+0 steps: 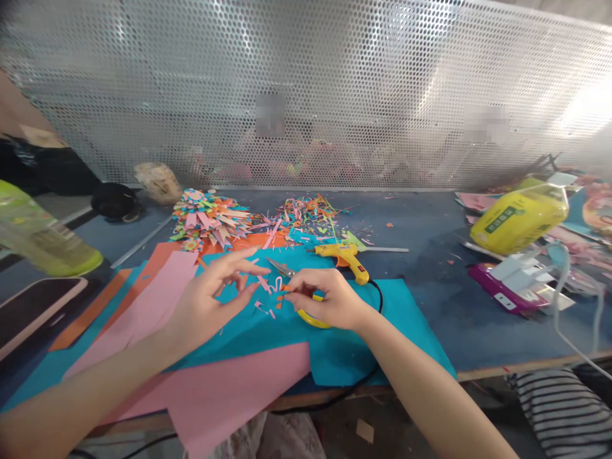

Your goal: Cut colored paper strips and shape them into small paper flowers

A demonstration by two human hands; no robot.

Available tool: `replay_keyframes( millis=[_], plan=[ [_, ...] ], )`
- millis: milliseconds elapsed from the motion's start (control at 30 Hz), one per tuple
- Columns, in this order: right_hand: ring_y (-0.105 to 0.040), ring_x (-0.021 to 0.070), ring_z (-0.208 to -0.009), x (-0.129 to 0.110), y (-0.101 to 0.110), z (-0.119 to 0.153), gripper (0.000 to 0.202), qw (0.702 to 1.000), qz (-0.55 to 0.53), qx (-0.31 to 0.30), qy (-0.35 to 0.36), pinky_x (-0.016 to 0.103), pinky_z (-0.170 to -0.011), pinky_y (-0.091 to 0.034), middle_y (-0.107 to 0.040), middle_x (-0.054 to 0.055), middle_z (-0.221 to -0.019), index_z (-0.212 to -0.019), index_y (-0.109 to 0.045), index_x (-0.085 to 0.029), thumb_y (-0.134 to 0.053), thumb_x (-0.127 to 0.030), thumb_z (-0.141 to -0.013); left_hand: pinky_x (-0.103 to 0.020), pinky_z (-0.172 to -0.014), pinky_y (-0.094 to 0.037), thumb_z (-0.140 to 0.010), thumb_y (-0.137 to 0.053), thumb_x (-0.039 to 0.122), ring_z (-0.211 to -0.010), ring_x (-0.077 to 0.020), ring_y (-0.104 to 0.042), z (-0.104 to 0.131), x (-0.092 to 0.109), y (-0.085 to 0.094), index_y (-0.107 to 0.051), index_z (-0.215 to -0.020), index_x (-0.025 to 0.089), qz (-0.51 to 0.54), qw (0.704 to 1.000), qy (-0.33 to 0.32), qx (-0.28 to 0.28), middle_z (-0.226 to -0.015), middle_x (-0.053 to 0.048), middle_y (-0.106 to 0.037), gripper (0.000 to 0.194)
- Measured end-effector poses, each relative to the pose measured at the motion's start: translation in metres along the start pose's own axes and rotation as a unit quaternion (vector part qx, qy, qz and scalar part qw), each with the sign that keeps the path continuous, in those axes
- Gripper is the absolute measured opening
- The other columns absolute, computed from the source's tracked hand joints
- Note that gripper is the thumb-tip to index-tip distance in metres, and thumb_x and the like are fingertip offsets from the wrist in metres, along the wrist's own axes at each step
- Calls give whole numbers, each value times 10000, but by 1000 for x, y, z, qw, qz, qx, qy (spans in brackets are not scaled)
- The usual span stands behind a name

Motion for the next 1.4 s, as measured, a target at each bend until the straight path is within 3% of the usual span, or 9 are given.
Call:
replay_keyframes(
  millis=[100,200,333,500,600,733,867,1133,1400],
  plan=[
    [-490,73,-497,6,0,0,117,999,-31,10,-42,188,-461,-414,-554,-5,-595,-736,-556,-147,-559,-244,-802,-315,-757,-442,-801,-530,172,-767,-150,-559,-4,1,-2,-591,-1074,268,-71,996,-43,-19,-973,-31,-626,296],
    [-445,59,-461,10,2,1,117,996,-45,30,-75,180,-429,-377,-520,-21,-572,-737,-528,-152,-547,-239,-812,-283,-719,-454,-813,-513,182,-758,-140,-561,-3,4,-8,-647,-972,267,-72,995,-49,-50,-944,-33,-601,224],
    [-416,55,-455,11,2,0,131,994,-46,40,-96,180,-428,-363,-505,-27,-574,-726,-511,-160,-542,-254,-812,-266,-669,-467,-812,-522,206,-728,-129,-556,-1,5,-11,-617,-1055,265,-35,997,-26,-67,-954,-41,-591,267],
    [-420,60,-487,9,-5,-2,140,995,-39,-11,-93,181,-459,-368,-478,-35,-563,-700,-531,-151,-555,-253,-792,-269,-656,-483,-829,-503,290,-907,-182,-579,-5,-9,-6,-591,-1089,243,60,996,59,-39,-1019,-60,-623,278],
    [-461,68,-536,11,-10,-1,112,995,-23,-35,-90,180,-490,-383,-515,-17,-609,-724,-545,-147,-543,-232,-797,-272,-660,-503,-797,-549,308,-924,-189,-606,-7,-18,-9,-595,-1042,208,166,979,118,-34,-997,-65,-660,269],
    [-514,77,-558,13,-14,-1,98,994,-20,-53,-94,181,-505,-406,-571,1,-658,-751,-551,-146,-523,-221,-809,-292,-709,-524,-739,-621,262,-902,-187,-633,-7,-16,-13,-578,-1008,178,280,951,133,-16,-957,-67,-677,286],
    [-533,81,-558,10,-17,-1,97,993,-2,-77,-94,176,-503,-406,-591,0,-639,-754,-564,-146,-520,-212,-810,-280,-637,-533,-759,-593,253,-829,-186,-654,-8,-14,-16,-567,-1014,159,294,943,157,-22,-974,-88,-666,273],
    [-512,74,-544,10,-20,-1,87,992,6,-103,-77,169,-496,-389,-582,-11,-617,-785,-574,-147,-508,-195,-817,-273,-692,-538,-657,-662,136,-769,-139,-643,-7,-16,-19,-544,-1037,166,331,930,157,-38,-925,-45,-650,399],
    [-517,72,-528,12,-21,1,70,990,12,-110,-85,170,-502,-389,-582,-18,-611,-797,-574,-151,-517,-189,-810,-291,-726,-533,-678,-646,145,-824,-149,-636,-7,-21,-22,-519,-1080,168,333,927,166,-53,-998,-58,-603,422]
  ],
)
Point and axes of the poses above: each hand's wrist, its own z-axis away from the middle knuckle, its own y-axis out of the back of the hand, x = y × z, the point moved 6 cm from there along -z, towards the middle knuckle
